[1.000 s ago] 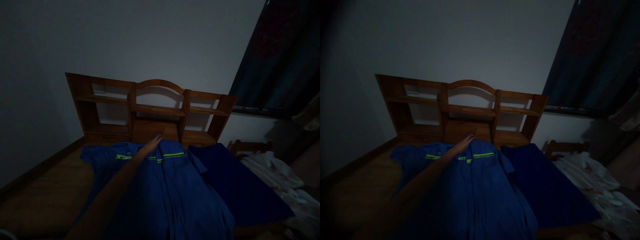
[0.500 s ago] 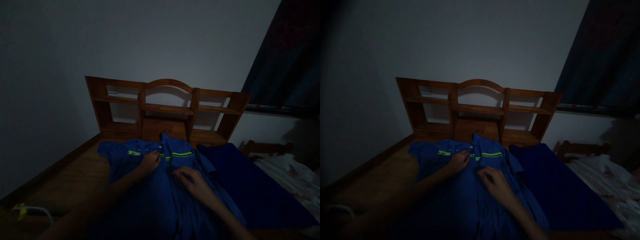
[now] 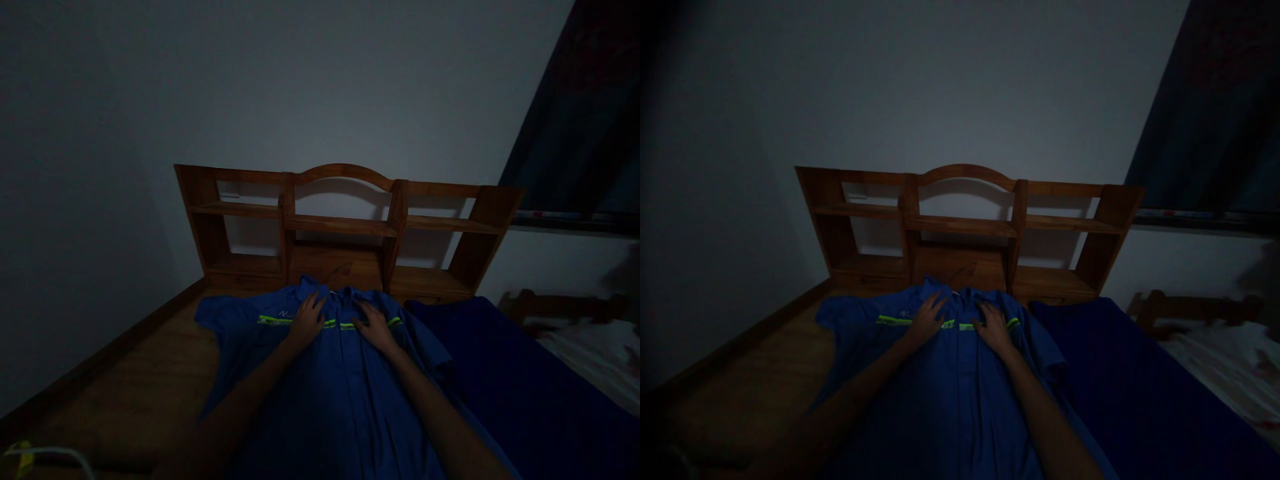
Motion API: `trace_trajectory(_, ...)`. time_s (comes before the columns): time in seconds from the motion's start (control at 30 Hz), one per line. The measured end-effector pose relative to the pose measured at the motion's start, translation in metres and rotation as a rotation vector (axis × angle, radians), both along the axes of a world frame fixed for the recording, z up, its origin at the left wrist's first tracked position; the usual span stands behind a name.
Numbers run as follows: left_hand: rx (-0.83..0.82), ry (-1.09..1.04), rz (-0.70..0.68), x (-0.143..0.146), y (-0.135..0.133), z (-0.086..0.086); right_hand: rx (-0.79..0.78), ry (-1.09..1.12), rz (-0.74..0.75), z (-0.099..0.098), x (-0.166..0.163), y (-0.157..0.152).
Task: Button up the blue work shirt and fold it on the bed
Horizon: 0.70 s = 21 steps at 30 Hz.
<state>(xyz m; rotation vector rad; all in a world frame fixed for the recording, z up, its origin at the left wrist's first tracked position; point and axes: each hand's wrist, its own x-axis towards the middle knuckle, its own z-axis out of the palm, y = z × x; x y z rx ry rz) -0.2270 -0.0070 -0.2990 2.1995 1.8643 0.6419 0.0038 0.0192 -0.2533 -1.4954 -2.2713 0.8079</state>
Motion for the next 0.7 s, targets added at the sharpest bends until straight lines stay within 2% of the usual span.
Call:
trace_trajectory(0.13, -0.034, -0.053, -0.170, 0.003, 0.002, -0.007, 0.078, 0.134, 0.086, 0.003, -0.005, 0.000)
trace_trajectory(0.23, -0.046, -0.108, -0.209, 0.003, 0.006, -0.006, 0.095, 0.189, 0.158, 0.000, -0.006, -0.002)
trace_trajectory(0.43, -0.035, -0.231, -0.089, 0.008, 0.004, 0.011, 0.086, 0.116, 0.221, -0.008, -0.006, -0.007)
trace_trajectory(0.57, -0.175, -0.378, 0.102, 0.015, -0.002, 0.017, 0.088, 0.106, 0.247, -0.010, -0.008, -0.007)
trace_trajectory(0.7, -0.242, -0.453, 0.100, 0.019, -0.005, 0.016, 0.104, 0.113, 0.280, -0.013, -0.010, -0.009)
